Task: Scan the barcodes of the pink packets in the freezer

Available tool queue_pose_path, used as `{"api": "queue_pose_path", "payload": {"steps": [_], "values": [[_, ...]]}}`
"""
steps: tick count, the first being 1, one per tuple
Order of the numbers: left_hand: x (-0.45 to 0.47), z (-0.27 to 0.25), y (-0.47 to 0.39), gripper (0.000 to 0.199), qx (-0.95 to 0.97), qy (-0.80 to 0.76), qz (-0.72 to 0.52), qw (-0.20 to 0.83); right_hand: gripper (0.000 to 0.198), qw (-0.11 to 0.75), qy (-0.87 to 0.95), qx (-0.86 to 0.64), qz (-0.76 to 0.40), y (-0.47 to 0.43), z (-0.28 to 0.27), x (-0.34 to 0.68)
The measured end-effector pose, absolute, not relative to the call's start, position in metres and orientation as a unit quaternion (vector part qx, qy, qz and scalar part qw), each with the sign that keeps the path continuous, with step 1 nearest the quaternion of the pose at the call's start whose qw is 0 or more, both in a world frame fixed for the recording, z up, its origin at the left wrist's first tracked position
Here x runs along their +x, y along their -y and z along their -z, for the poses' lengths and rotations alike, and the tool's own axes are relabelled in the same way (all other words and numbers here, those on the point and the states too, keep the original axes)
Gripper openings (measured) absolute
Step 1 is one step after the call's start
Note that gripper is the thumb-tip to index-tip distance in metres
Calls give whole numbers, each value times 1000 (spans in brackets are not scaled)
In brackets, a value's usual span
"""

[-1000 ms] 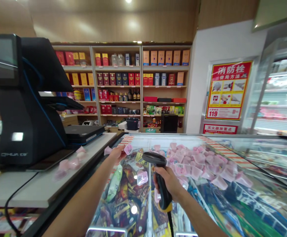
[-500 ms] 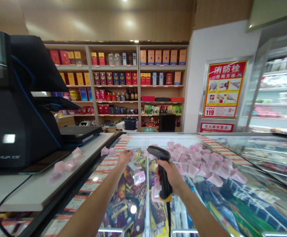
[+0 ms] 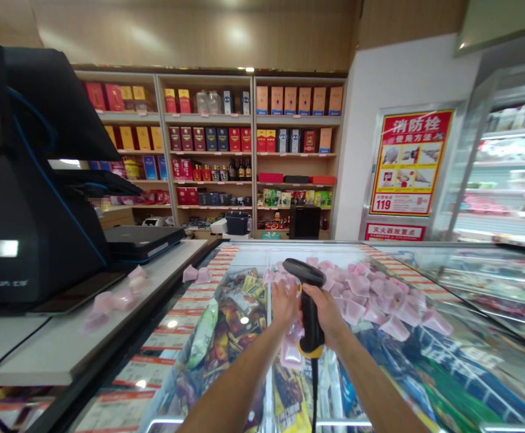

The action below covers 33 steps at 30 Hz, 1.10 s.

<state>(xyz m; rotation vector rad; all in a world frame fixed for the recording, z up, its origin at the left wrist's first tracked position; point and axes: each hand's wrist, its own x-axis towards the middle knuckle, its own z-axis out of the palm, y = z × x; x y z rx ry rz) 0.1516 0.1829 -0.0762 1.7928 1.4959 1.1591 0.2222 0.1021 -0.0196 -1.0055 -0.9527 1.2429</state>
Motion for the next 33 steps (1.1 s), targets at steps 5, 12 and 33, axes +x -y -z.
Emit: {"api": "queue_pose_path", "payload": {"steps": [5, 12, 33], "values": [[107, 58, -207, 49, 662, -618, -395, 153, 28, 592, 420, -420, -545, -101, 21, 223], [-39, 27, -257, 51, 611, -726, -315, 11, 27, 587, 410, -429, -550, -96, 15, 216], [-42, 57, -188, 17, 649, -639, -387, 143, 28, 526, 472, -424, -566, -88, 29, 193]]}}
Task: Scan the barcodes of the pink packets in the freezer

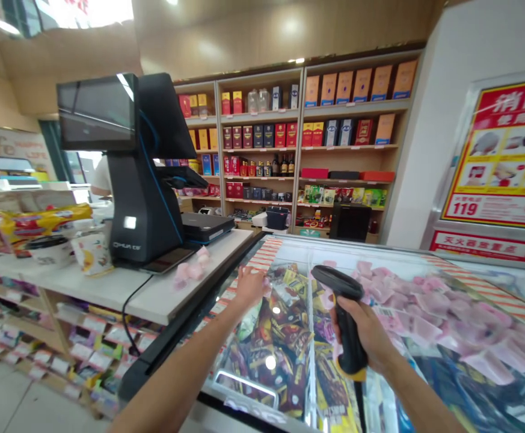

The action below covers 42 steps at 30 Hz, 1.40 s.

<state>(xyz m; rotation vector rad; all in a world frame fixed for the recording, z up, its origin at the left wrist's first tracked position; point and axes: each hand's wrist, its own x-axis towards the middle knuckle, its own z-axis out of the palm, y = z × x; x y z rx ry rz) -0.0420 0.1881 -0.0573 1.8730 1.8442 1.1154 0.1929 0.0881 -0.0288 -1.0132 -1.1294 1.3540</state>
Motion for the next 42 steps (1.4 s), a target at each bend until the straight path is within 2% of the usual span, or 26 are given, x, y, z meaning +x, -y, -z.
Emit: {"api": "queue_pose_path", "payload": {"steps": [2, 6, 9, 13, 18, 23, 28, 32, 37, 42], "values": [[-38, 46, -191, 14, 613, -629, -436, 196, 29, 526, 475, -416, -569, -88, 29, 192], [-23, 23, -202, 35, 527, -587, -517, 331, 31, 500, 502, -397, -583, -84, 28, 190], [-10, 14, -203, 40, 475, -550, -548, 414, 32, 477, 518, -389, -594, -80, 27, 188], [-2, 18, -200, 39, 431, -524, -564, 471, 30, 473, 512, -380, -608, -77, 26, 186], [-2, 29, -202, 35, 420, -517, -562, 490, 27, 488, 492, -373, -616, -78, 26, 185], [1, 43, -203, 32, 458, -550, -536, 449, 30, 504, 486, -377, -606, -85, 28, 190], [20, 64, -201, 25, 531, -608, -485, 336, 28, 560, 443, -394, -579, -96, 25, 204], [57, 78, -197, 19, 598, -620, -439, 256, 26, 570, 411, -406, -584, -99, 21, 211], [73, 71, -192, 33, 653, -612, -404, 190, 26, 572, 418, -400, -582, -98, 22, 212], [-6, 47, -190, 42, 585, -691, -418, 73, 25, 571, 417, -393, -588, -95, 22, 207]]}}
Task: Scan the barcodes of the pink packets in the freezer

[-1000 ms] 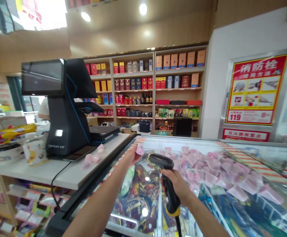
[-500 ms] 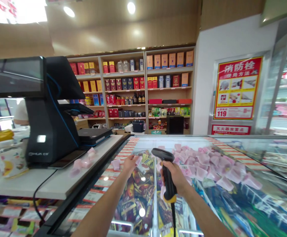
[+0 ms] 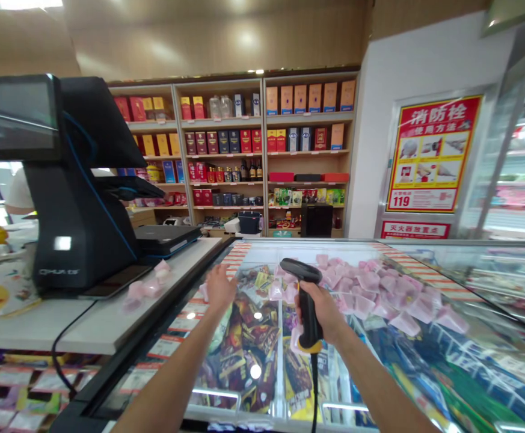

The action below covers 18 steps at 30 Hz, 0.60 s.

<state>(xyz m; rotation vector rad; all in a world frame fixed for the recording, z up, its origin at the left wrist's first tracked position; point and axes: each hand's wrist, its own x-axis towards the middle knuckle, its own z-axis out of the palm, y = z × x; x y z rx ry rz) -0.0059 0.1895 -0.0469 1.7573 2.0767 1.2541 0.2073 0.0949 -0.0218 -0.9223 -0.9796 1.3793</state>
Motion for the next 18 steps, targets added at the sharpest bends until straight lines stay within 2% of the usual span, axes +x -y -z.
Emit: {"api": "queue_pose_path", "payload": {"steps": [3, 6, 9, 14, 18], "values": [[-53, 46, -188, 42, 524, -755, -390, 60, 26, 564, 431, -386, -589, -93, 23, 203], [-68, 54, -188, 30, 524, -766, -361, 91, 28, 553, 442, -386, -592, -93, 26, 200], [-53, 60, -190, 25, 559, -731, -379, 96, 26, 549, 436, -378, -604, -92, 28, 198], [-12, 54, -191, 25, 617, -646, -447, 49, 25, 511, 439, -377, -636, -88, 27, 194], [7, 48, -191, 31, 640, -593, -489, 12, 25, 495, 450, -372, -644, -84, 25, 191]]}}
